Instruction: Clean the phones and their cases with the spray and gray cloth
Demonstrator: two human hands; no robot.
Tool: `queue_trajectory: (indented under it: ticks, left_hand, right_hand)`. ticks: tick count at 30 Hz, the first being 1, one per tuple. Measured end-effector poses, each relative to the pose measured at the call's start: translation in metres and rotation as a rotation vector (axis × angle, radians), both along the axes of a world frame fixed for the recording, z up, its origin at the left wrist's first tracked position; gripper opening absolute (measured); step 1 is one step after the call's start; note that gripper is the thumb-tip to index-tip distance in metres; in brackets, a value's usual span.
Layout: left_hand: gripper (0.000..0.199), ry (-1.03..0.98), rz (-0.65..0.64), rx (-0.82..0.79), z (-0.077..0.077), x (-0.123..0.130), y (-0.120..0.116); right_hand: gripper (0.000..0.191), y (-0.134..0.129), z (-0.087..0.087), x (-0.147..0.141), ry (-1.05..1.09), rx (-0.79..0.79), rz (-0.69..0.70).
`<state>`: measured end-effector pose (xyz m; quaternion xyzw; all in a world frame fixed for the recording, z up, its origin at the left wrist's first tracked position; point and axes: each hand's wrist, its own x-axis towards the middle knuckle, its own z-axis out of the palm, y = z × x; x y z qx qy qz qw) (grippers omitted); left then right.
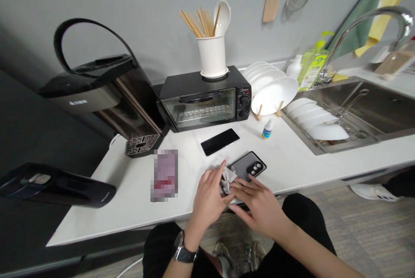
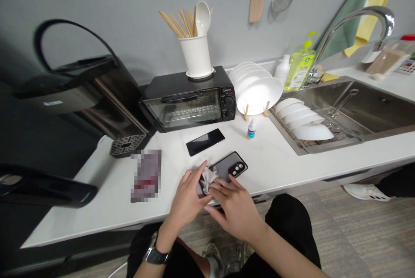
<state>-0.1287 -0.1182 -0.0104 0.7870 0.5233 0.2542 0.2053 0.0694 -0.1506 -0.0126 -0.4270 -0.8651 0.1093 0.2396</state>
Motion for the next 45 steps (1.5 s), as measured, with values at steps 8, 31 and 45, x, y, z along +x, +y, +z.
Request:
queue_trajectory:
  ticks: [8,31,45]
  left_hand:
    - [0.102,-0.032,-0.028,0.000,0.004,0.002,0.002]
    - [0.094,-0.001,-0.052,-0.011,-0.002,-0.005,0.002]
    - [0.093,-0.016,-0.033,0.007,0.001,-0.001,0.001]
  right_hand:
    - [0.046,0.034,-0.015,0.031,-0.112,0.178,-0.267]
    - [0.044,0.004,-0.003,-0.029,0.003,0.056,0.023]
    - [0.052,0.021,-0.012,-0.009,-0.070,0.156,-0.132]
